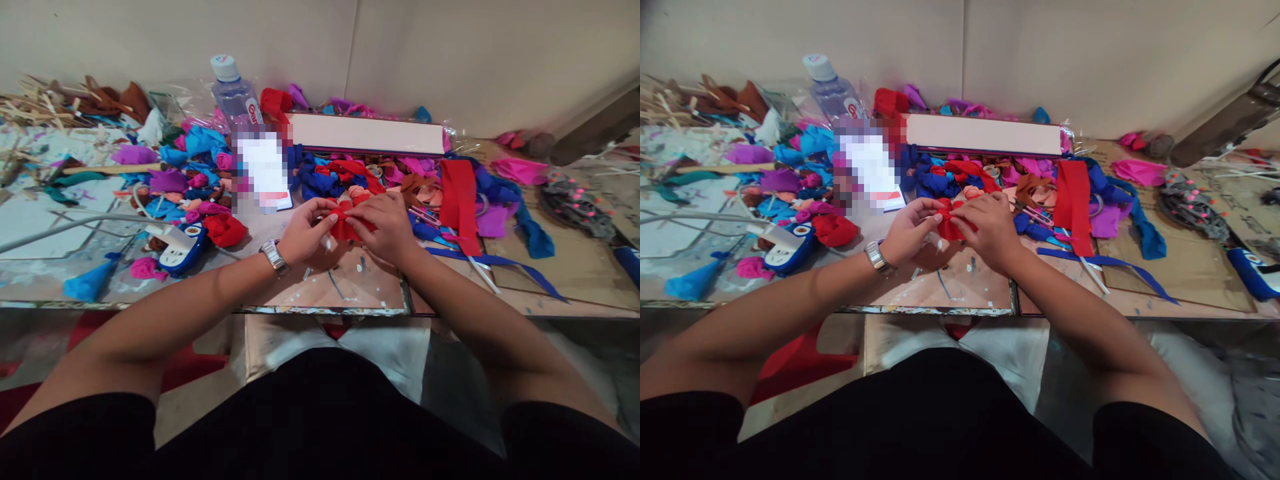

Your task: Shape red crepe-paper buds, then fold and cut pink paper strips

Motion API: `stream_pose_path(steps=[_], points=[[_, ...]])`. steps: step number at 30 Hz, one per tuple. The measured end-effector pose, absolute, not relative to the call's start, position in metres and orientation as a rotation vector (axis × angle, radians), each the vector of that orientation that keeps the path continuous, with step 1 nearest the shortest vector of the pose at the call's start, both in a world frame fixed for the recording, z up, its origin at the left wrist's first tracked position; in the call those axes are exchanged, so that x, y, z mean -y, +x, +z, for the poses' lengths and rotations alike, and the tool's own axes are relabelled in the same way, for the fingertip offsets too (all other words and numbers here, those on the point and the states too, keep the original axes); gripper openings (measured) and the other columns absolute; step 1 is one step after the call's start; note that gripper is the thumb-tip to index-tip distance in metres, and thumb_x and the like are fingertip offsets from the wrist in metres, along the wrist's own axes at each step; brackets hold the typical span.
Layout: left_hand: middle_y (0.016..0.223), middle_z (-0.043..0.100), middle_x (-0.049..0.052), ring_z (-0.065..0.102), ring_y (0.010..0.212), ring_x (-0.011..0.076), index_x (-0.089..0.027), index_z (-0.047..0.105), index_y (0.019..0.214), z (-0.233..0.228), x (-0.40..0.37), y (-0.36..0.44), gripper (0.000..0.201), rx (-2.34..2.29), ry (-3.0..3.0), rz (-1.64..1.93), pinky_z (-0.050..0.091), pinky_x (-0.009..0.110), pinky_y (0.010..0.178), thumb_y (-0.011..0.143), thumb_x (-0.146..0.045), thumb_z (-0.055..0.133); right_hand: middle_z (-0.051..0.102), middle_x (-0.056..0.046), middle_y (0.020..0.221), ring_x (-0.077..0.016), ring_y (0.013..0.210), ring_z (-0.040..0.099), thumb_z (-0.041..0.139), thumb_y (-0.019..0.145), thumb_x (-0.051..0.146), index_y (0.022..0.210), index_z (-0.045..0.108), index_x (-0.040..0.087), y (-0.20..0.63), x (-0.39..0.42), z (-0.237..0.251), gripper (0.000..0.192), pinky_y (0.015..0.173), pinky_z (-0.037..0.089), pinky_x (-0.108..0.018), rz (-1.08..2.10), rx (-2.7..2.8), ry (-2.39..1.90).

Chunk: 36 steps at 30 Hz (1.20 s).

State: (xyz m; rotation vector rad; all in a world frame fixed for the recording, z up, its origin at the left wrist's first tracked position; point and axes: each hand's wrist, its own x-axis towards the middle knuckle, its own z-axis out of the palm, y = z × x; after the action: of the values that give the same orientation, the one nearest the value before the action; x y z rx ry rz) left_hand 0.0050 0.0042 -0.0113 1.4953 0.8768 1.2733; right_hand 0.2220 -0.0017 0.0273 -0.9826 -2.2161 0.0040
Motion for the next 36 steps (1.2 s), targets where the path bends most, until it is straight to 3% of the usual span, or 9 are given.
stream_pose_path(steps=[8, 19, 28, 36], points=[[0.114, 0.076, 0.009, 0.073, 0.100, 0.0194, -0.020, 0.066, 0.116, -0.0107, -0.0036, 0.0037, 0.034, -0.822, 1.513, 1.259, 0.062, 0.035, 0.090, 0.094, -0.044, 0.075, 0.083, -0.007, 0.112, -0.0287, 0.109, 0.072, 0.062, 0.106, 0.040, 0.111, 0.079, 0.027, 0.2235, -0.0004, 0.0228, 0.022, 0.104, 0.037, -0.051, 0.058, 2.220, -0.982], [0.122, 0.075, 0.009, 0.072, 0.110, 0.0210, -0.021, 0.069, 0.118, -0.0106, -0.0026, 0.0033, 0.033, -0.809, 1.635, 1.295, 0.060, 0.036, 0.099, 0.098, -0.047, 0.073, 0.083, -0.007, 0.105, -0.0276, 0.104, 0.073, 0.063, 0.106, 0.039, 0.104, 0.079, 0.024, 0.2223, 0.0000, 0.0239, 0.022, 0.100, 0.040, -0.048, 0.037, 2.182, -0.945], [0.126, 0.076, 0.009, 0.073, 0.112, 0.0211, -0.021, 0.071, 0.121, -0.0056, 0.0001, 0.0036, 0.033, -0.797, 1.663, 1.269, 0.061, 0.034, 0.096, 0.100, -0.046, 0.072, 0.083, -0.007, 0.102, -0.0288, 0.103, 0.072, 0.064, 0.105, 0.043, 0.102, 0.079, 0.024, 0.2217, -0.0019, 0.0228, 0.024, 0.097, 0.041, -0.047, 0.030, 2.150, -0.963], [0.124, 0.078, 0.009, 0.073, 0.099, 0.0187, -0.021, 0.073, 0.121, -0.0064, -0.0005, 0.0040, 0.040, -0.846, 1.714, 1.278, 0.060, 0.031, 0.086, 0.095, -0.051, 0.076, 0.082, -0.007, 0.103, -0.0291, 0.103, 0.072, 0.066, 0.103, 0.047, 0.099, 0.077, 0.025, 0.2222, -0.0020, 0.0216, 0.025, 0.098, 0.042, -0.048, 0.072, 2.134, -0.990]])
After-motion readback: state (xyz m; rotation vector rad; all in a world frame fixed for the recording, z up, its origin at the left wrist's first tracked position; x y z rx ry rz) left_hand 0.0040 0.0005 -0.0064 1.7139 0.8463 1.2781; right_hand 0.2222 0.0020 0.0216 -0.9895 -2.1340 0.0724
